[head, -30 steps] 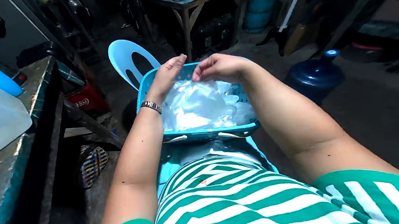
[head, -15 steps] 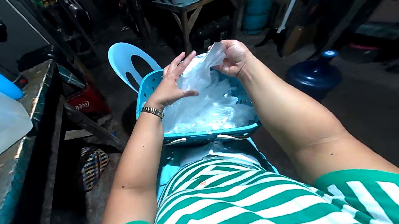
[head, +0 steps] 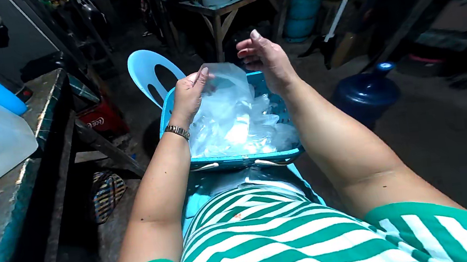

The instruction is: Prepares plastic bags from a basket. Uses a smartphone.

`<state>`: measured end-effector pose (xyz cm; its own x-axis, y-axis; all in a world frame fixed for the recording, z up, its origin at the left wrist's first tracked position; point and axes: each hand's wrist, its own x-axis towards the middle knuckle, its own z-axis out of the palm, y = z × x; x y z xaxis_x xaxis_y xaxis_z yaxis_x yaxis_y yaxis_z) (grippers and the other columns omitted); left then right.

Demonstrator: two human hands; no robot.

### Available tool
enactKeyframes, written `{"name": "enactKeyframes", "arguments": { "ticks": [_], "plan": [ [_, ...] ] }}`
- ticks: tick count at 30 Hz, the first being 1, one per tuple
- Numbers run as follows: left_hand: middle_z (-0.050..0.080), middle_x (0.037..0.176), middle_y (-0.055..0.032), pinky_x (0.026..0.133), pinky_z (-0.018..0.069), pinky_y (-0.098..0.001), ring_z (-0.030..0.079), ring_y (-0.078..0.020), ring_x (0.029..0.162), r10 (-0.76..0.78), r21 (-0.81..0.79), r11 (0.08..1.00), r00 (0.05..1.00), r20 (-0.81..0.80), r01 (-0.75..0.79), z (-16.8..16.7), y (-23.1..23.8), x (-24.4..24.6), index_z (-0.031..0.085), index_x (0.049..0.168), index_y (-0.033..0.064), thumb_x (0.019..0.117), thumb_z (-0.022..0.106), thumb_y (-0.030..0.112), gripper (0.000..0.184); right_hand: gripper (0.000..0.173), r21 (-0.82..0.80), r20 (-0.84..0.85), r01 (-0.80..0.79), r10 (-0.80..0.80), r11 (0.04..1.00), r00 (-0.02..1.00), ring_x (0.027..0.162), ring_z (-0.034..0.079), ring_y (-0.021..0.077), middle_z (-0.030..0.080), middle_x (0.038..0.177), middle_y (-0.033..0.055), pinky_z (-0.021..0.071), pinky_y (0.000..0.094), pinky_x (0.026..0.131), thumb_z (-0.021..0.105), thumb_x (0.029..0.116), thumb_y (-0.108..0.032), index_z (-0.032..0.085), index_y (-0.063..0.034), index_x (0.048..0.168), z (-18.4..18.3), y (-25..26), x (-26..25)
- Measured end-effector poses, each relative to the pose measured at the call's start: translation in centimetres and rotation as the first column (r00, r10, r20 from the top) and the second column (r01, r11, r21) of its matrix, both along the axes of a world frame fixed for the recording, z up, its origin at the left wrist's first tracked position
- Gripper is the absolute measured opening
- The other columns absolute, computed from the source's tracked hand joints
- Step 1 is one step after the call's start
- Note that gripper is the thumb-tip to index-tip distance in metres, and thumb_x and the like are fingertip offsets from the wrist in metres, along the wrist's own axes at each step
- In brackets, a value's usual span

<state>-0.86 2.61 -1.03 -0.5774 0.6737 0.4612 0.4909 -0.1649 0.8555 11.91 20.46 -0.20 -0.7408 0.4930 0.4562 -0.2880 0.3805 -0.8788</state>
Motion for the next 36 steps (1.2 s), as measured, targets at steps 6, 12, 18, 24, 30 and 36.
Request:
{"name": "enactKeyframes", "arguments": {
  "ticks": [6,12,18,24,30,36],
  "plan": [
    [0.069,0.115,-0.0096,0.088,0.0538,-0.0244,0.065,-0.0049,0.094,-0.045,0.009,0.999,0.994,-0.100,0.046,-0.3,0.2,0.2,0.066,0.122,-0.0054,0.1044,0.056,0.011,0.027,0.031,0.295,-0.063,-0.054,0.075,0.954,0.995,0.080,0.063,0.0038,0.066,0.095,0.0041,0.0545,0.0216,0.075,0.079,0.0880,-0.018,0.064,-0.0005,0.107,-1.0,-1.4,-0.4],
    [0.069,0.101,-0.0065,0.087,0.0519,-0.0235,0.063,-0.0055,0.094,0.067,0.111,0.993,0.974,-0.216,-0.044,-0.6,0.3,0.1,0.072,0.100,-0.0023,0.0956,0.069,0.010,0.013,0.040,0.085,-0.115,-0.129,0.138,0.988,0.984,0.084,0.063,0.0023,0.067,0.094,-0.0013,0.0525,0.0230,0.078,0.035,0.1106,-0.028,0.065,-0.0020,0.113,-0.5,-2.5,-0.3],
    [0.069,0.100,-0.0078,0.080,0.0588,-0.0289,0.067,-0.0097,0.086,-0.040,0.149,0.987,0.990,-0.133,0.060,-0.7,-0.2,0.8,0.064,0.108,-0.0025,0.0924,0.069,0.000,0.017,0.025,0.455,-0.124,0.125,-0.076,0.882,0.989,0.089,0.069,0.0244,0.070,0.096,0.0179,0.0561,0.0425,0.084,0.076,0.0897,-0.013,0.067,0.0056,0.105,-0.5,-4.4,0.2],
    [0.067,0.091,-0.0018,0.069,0.0538,-0.0247,0.061,-0.0059,0.075,-0.008,0.124,0.992,0.998,-0.056,0.015,-1.1,0.3,1.1,0.068,0.100,0.0053,0.0987,0.066,0.010,0.005,0.014,0.433,-0.068,0.163,-0.148,0.886,0.987,0.082,0.070,0.0211,0.073,0.092,0.0139,0.0580,0.0430,0.081,0.061,0.1020,-0.008,0.072,0.0008,0.104,-0.6,-4.4,0.3],
    [0.068,0.091,-0.0034,0.078,0.0574,-0.0277,0.066,-0.0085,0.083,-0.122,0.183,0.979,0.982,0.143,0.095,-0.6,0.7,1.0,0.059,0.101,0.0010,0.0890,0.071,-0.005,0.018,0.018,0.423,0.002,0.127,-0.141,0.897,0.990,0.085,0.070,0.0157,0.075,0.093,0.0108,0.0564,0.0379,0.085,0.061,0.1025,-0.013,0.074,-0.0020,0.107,-0.8,-4.1,-0.1],
    [0.069,0.082,0.0053,0.074,0.0551,-0.0214,0.064,-0.0016,0.075,-0.332,-0.003,0.942,0.930,0.161,0.336,-0.3,-0.1,1.3,0.068,0.094,0.0046,0.0917,0.069,0.002,0.003,0.017,-0.035,-0.054,0.044,-0.046,0.998,0.997,0.079,0.065,0.0060,0.069,0.086,0.0021,0.0547,0.0263,0.078,0.055,0.1050,-0.011,0.068,-0.0011,0.104,-0.7,-3.2,-0.5]
  ]
}}
